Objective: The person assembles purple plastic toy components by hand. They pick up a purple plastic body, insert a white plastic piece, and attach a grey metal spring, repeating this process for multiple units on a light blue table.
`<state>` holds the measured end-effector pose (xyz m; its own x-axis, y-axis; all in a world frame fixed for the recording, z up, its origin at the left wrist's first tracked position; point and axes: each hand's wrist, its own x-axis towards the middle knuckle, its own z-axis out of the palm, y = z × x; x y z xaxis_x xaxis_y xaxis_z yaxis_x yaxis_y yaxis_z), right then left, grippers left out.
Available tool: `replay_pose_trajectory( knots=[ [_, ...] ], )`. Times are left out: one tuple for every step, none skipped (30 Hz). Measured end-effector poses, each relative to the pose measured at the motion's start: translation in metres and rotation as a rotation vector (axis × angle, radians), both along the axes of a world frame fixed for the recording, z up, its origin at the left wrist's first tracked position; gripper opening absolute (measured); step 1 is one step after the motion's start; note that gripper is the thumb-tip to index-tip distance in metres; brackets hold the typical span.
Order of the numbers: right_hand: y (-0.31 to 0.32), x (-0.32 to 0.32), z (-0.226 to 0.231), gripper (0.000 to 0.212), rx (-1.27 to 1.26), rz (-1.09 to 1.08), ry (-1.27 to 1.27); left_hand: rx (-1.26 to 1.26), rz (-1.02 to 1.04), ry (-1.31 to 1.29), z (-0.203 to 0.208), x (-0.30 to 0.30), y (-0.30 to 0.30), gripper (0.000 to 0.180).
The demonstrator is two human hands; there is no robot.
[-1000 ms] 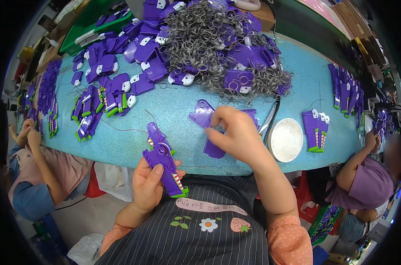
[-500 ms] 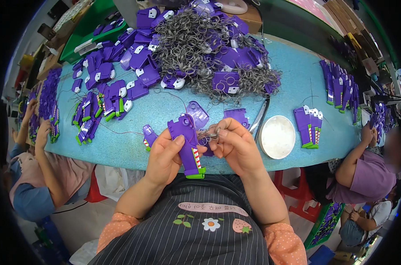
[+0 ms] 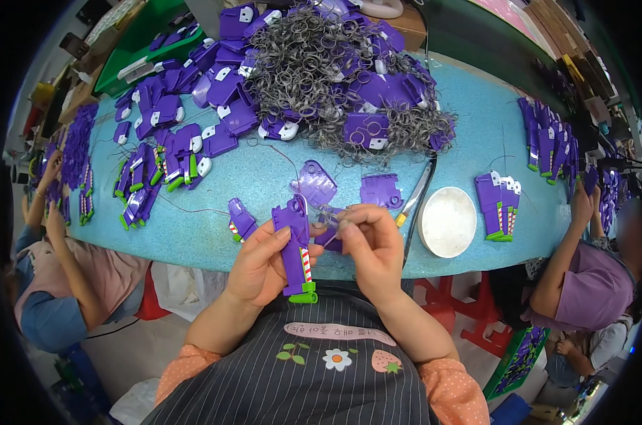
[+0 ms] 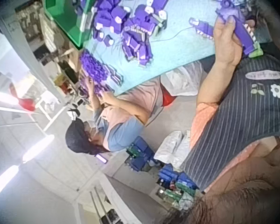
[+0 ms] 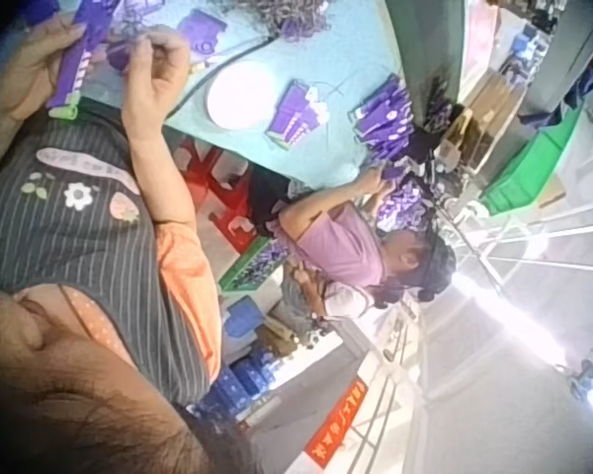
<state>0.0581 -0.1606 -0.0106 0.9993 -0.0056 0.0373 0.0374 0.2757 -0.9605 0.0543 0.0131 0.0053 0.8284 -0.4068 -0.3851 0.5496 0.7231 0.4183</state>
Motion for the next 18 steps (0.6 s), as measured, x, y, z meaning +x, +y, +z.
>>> replay_pose_trajectory(
  knots=[
    [-0.001, 0.000, -0.004, 0.012, -0.176, -0.006, -0.127, 0.032, 0.020, -0.006, 0.000, 0.000, 0.000, 0.025],
    [-0.003, -0.001, -0.007, 0.014, -0.351, -0.013, -0.254, 0.063, 0.040, -0.011, 0.001, 0.001, 0.000, 0.025],
    [-0.003, 0.000, -0.004, 0.015, -0.417, 0.037, -0.257, 0.097, 0.062, -0.017, 0.001, 0.001, 0.000, 0.025],
    [-0.004, 0.000, 0.002, 0.017, -0.482, 0.086, -0.260, 0.154, 0.074, -0.053, -0.001, 0.002, 0.001, 0.025],
    [-0.005, 0.001, 0.008, 0.019, -0.547, 0.135, -0.263, 0.211, 0.086, -0.088, -0.003, 0.002, 0.002, 0.026],
    [-0.008, 0.005, 0.011, 0.018, -0.694, 0.113, -0.310, 0.268, 0.097, -0.124, -0.003, 0.003, 0.002, 0.026],
    [-0.012, 0.007, 0.014, 0.017, -0.708, 0.058, -0.322, 0.312, 0.097, -0.177, -0.003, 0.003, 0.003, 0.026],
    [-0.015, 0.008, 0.017, 0.017, -0.722, 0.002, -0.334, 0.357, 0.098, -0.231, -0.003, 0.004, 0.004, 0.026],
    [-0.017, 0.009, 0.021, 0.017, -0.736, -0.059, -0.345, 0.400, 0.094, -0.286, -0.003, 0.004, 0.004, 0.027],
    [-0.014, 0.011, 0.028, 0.015, -0.659, -0.067, -0.300, 0.390, 0.087, -0.280, -0.004, 0.005, 0.004, 0.026],
    [-0.012, 0.015, 0.031, 0.014, -0.678, -0.049, -0.274, 0.381, 0.081, -0.274, -0.006, 0.005, 0.006, 0.026],
    [-0.010, 0.019, 0.034, 0.014, -0.699, -0.038, -0.250, 0.369, 0.071, -0.273, -0.006, 0.007, 0.007, 0.026],
    [-0.009, 0.022, 0.036, 0.013, -0.719, -0.025, -0.226, 0.368, 0.106, -0.269, -0.005, 0.008, 0.010, 0.026],
    [-0.012, 0.022, 0.034, 0.012, -0.792, -0.042, -0.213, 0.367, 0.143, -0.264, -0.003, 0.008, 0.014, 0.026],
    [-0.015, 0.023, 0.034, 0.012, -0.865, -0.010, -0.205, 0.372, 0.184, -0.259, -0.001, 0.007, 0.019, 0.026],
    [-0.019, 0.024, 0.034, 0.013, -0.938, 0.022, -0.197, 0.383, 0.253, -0.280, 0.002, 0.006, 0.023, 0.025],
    [-0.020, 0.025, 0.034, 0.013, -1.011, 0.055, -0.189, 0.406, 0.289, -0.274, 0.008, 0.005, 0.029, 0.025],
    [-0.020, 0.027, 0.034, 0.013, -1.045, 0.043, -0.241, 0.433, 0.295, -0.254, 0.010, 0.002, 0.036, 0.026]
  ],
)
